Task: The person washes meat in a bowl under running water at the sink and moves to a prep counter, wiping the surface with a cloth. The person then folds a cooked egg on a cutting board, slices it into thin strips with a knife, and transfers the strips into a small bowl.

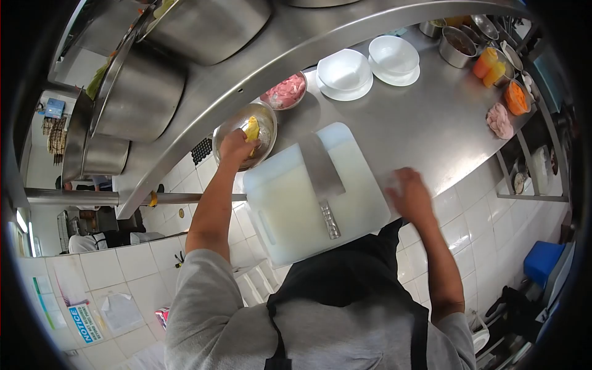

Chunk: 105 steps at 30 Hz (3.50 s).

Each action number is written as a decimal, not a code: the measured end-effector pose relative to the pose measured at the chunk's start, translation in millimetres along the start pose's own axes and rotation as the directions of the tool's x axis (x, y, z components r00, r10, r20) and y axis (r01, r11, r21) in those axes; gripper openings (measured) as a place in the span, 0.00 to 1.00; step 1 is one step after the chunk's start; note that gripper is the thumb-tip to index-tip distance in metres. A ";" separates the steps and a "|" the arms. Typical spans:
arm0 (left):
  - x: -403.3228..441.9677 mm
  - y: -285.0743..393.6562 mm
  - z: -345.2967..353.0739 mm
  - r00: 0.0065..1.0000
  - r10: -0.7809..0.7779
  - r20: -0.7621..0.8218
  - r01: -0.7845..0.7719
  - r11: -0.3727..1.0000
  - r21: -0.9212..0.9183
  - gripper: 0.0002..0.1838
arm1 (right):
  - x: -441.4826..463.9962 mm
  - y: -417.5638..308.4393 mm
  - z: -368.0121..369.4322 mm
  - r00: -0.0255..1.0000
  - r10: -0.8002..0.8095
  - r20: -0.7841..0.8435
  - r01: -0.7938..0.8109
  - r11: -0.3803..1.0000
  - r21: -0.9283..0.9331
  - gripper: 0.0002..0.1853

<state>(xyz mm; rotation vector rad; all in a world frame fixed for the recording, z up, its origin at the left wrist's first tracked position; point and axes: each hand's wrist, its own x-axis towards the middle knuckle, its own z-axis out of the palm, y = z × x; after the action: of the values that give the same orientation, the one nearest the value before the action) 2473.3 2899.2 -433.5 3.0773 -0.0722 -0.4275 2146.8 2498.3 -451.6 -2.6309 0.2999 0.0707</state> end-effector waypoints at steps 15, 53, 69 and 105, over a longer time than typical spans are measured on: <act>19.2 -7.2 25.8 0.962 0.205 -0.178 -0.202 0.979 0.035 0.29 | -9.1 -73.3 46.3 0.975 -0.193 0.108 0.191 0.981 0.030 0.21; 30.6 -31.1 3.9 0.969 -0.118 -0.215 -0.070 0.706 -0.705 0.11 | -8.9 -65.8 41.3 0.990 -0.135 0.044 0.131 0.988 0.081 0.18; -106.4 13.8 -76.6 0.953 0.212 -0.217 -0.304 0.684 -0.663 0.11 | -7.3 -66.5 42.3 0.982 -0.178 0.065 0.172 0.982 0.078 0.23; -273.3 -7.0 130.7 0.903 -0.179 -0.390 -0.231 0.563 -0.793 0.06 | 8.7 -165.7 113.1 0.687 -0.726 -0.011 0.721 0.681 0.128 0.23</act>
<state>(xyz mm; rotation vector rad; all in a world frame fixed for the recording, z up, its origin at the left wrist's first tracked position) 2175.3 2916.5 -485.2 2.1180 0.0804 0.2171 2192.8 2692.4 -475.1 -2.4240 -0.7535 -0.1585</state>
